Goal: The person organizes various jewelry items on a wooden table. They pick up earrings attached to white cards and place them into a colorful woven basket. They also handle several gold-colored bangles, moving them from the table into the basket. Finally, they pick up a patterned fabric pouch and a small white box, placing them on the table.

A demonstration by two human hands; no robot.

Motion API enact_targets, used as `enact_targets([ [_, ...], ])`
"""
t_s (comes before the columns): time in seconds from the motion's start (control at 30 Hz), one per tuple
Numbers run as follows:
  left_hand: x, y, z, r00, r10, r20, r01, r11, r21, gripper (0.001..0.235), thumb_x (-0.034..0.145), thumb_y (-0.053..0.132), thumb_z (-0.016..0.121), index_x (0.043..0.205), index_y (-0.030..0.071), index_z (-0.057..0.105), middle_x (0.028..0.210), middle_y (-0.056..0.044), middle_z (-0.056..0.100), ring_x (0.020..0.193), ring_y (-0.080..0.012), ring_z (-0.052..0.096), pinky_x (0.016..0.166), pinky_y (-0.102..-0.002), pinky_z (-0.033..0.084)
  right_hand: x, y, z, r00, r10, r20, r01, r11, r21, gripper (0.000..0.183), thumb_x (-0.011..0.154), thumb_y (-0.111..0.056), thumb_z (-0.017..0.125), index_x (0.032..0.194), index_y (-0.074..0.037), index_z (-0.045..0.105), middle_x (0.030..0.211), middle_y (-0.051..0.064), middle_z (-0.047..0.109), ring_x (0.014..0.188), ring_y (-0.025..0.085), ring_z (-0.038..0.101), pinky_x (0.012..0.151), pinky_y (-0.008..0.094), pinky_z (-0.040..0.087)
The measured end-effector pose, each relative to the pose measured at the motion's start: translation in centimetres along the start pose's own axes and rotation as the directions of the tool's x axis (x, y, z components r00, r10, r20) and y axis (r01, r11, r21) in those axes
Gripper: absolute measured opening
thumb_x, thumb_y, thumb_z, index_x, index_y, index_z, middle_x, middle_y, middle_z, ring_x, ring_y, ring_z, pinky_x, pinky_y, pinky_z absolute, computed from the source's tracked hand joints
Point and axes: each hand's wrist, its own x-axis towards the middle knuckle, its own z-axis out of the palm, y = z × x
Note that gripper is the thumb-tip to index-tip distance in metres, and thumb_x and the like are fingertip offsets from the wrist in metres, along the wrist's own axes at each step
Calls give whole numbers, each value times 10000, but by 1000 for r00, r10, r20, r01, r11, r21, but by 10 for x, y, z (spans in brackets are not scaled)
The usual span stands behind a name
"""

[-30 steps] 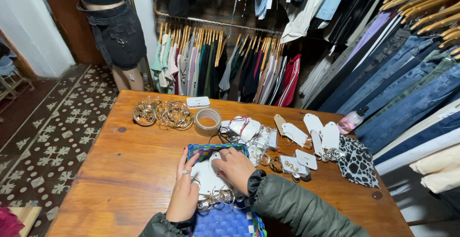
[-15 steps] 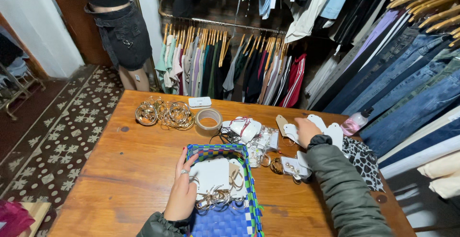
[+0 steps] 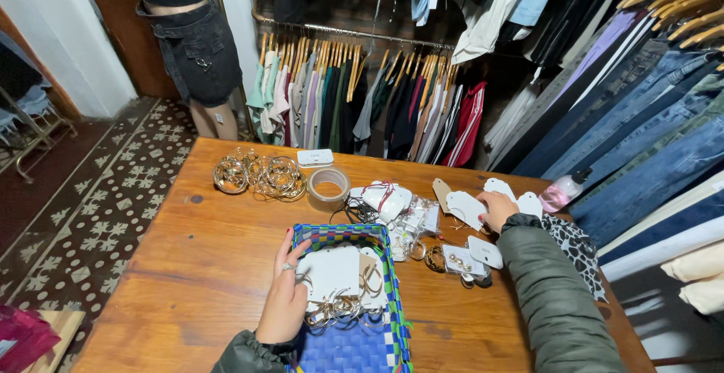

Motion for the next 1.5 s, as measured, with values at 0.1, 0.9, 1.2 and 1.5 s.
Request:
enact_targets([
  [0.1, -1, 4, 0, 1000, -30, 7, 30, 1000, 0, 790, 874, -74, 285, 1639, 53, 431, 1893, -37, 153, 1703, -189, 310, 1314, -465, 436, -4, 9, -11, 1000, -16, -27, 20, 988, 154, 123, 898, -190, 853, 976, -255, 783, 1061, -1, 821, 969, 246, 732, 852, 423, 550],
  [0.9, 4, -20, -1, 999, 42, -26, -40, 997, 71, 892, 790, -130, 362, 1645, 112, 445, 1891, -127, 114, 1752, -283, 188, 1398, -450, 179, -211, -353, -69, 799, -580, 157, 83, 366, 927, 341, 1057, 35, 739, 1018, -128, 443, 780, 143, 812, 717, 226, 849, 616, 302, 675],
  [1.2, 2, -10, 0, 999, 31, -9, -30, 997, 69, 849, 808, -128, 337, 1625, 64, 467, 1890, -77, 171, 1749, -228, 214, 1357, -424, 232, -197, -359, -28, 826, -525, 206, 346, 759, 551, 177, 1018, -250, 769, 1158, -163, 705, 814, 6, 785, 707, 182, 730, 718, 366, 586],
  [1.5, 0, -11, 0, 998, 59, -11, -58, 995, 77, 890, 804, -126, 346, 1660, 95, 448, 1900, -102, 87, 1759, -246, 167, 1384, -448, 215, -199, -344, -56, 836, -548, 1, 493, 752, 438, 235, 1082, -380, 686, 1160, -222, 842, 719, -3, 764, 607, 163, 640, 683, 360, 512],
])
